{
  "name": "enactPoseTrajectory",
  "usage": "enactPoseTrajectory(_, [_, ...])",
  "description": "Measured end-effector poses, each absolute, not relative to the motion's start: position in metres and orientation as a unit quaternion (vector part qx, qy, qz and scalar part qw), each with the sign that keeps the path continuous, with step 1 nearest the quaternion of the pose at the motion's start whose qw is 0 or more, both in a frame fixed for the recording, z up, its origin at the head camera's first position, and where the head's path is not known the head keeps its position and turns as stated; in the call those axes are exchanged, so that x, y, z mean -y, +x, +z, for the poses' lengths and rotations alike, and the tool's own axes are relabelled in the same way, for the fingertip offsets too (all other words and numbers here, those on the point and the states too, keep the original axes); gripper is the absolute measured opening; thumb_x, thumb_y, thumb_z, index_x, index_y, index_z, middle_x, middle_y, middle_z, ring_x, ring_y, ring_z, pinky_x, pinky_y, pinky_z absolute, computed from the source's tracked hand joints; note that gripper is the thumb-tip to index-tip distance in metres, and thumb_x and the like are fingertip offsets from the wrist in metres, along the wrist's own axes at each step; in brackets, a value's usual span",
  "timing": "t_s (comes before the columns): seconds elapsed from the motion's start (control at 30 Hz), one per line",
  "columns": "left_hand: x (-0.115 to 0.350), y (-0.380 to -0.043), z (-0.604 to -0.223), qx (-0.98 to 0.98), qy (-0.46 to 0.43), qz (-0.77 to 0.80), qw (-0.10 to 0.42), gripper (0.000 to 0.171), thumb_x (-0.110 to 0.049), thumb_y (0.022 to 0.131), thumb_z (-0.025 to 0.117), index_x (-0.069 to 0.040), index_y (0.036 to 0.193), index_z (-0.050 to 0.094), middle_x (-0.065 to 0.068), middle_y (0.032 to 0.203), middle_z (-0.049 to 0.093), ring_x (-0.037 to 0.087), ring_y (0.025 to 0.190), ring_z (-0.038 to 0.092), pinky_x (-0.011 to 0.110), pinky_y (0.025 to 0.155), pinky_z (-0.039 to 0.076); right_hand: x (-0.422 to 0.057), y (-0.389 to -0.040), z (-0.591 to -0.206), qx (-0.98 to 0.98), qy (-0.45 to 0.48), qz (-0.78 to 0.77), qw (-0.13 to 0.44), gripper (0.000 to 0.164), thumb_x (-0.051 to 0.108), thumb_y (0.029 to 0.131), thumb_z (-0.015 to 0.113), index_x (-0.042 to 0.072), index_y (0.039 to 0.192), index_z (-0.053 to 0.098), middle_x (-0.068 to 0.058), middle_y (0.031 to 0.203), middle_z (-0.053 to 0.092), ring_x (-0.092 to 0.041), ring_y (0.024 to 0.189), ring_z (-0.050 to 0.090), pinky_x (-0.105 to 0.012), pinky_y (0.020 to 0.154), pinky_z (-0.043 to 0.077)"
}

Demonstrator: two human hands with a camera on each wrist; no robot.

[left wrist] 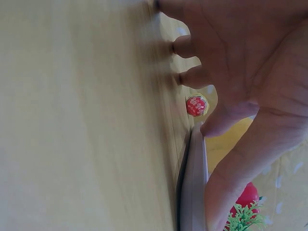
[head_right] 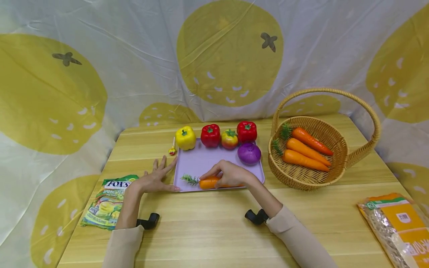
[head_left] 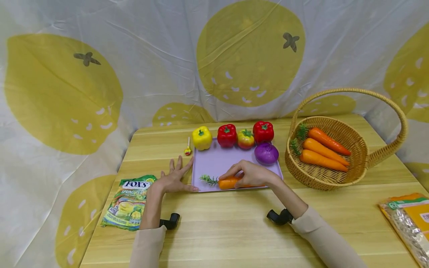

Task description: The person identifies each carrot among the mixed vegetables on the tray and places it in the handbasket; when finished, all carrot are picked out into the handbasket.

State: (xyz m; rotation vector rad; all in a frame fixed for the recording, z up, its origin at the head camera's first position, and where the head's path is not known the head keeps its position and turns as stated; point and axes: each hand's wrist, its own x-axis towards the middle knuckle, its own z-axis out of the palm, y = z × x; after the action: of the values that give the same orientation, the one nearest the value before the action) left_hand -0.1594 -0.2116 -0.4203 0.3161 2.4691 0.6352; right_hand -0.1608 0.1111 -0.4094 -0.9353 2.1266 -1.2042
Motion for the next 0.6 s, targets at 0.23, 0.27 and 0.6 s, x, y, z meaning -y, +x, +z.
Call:
enactPoseTrajectory(0.23, [0.2126,-0.1596,-0.4209,-0.922,0.119,0.235,0.282,0.117,-0.059,0.085,0.079,-0.031,0.167,0.001,0.019,0.170,-0.026,0.047,0.154,-0.031,0.084,0.112,-0.013,-0.1095,-0.1609,-0.4090,-0.792,-0.334,-0.439,0.261,0.052,-0.012,0.082,0.070,0.014,0.128,0.075,-0.003,0.130,0.074,-0.023,0.124,0.063,-0.041,0.105,0.056])
enactPoseTrajectory(0.27, [0.2127,-0.1596,-0.4210,-0.923,0.119,0.234,0.282,0.117,-0.059,0.085,0.078,-0.032,0.167,0.001,0.019,0.170,-0.026,0.048,0.154,-0.030,0.084,0.112,-0.013,-0.1092,-0.1611,-0.4092,-0.793,-0.332,-0.439,0.263,0.052,-0.012,0.083,0.070,0.014,0.127,0.076,-0.003,0.130,0.074,-0.023,0.124,0.063,-0.040,0.104,0.056])
enactPoseTrajectory(0.6, [0.2118,-0.1597,-0.4213,-0.922,0.118,0.235,0.283,0.117,-0.059,0.084,0.079,-0.031,0.167,0.001,0.020,0.170,-0.025,0.048,0.154,-0.031,0.084,0.113,-0.012,-0.1088,-0.1623,-0.4102,-0.793,-0.322,-0.444,0.267,0.052,-0.012,0.082,0.069,0.013,0.127,0.075,-0.004,0.129,0.074,-0.022,0.127,0.063,-0.040,0.105,0.055])
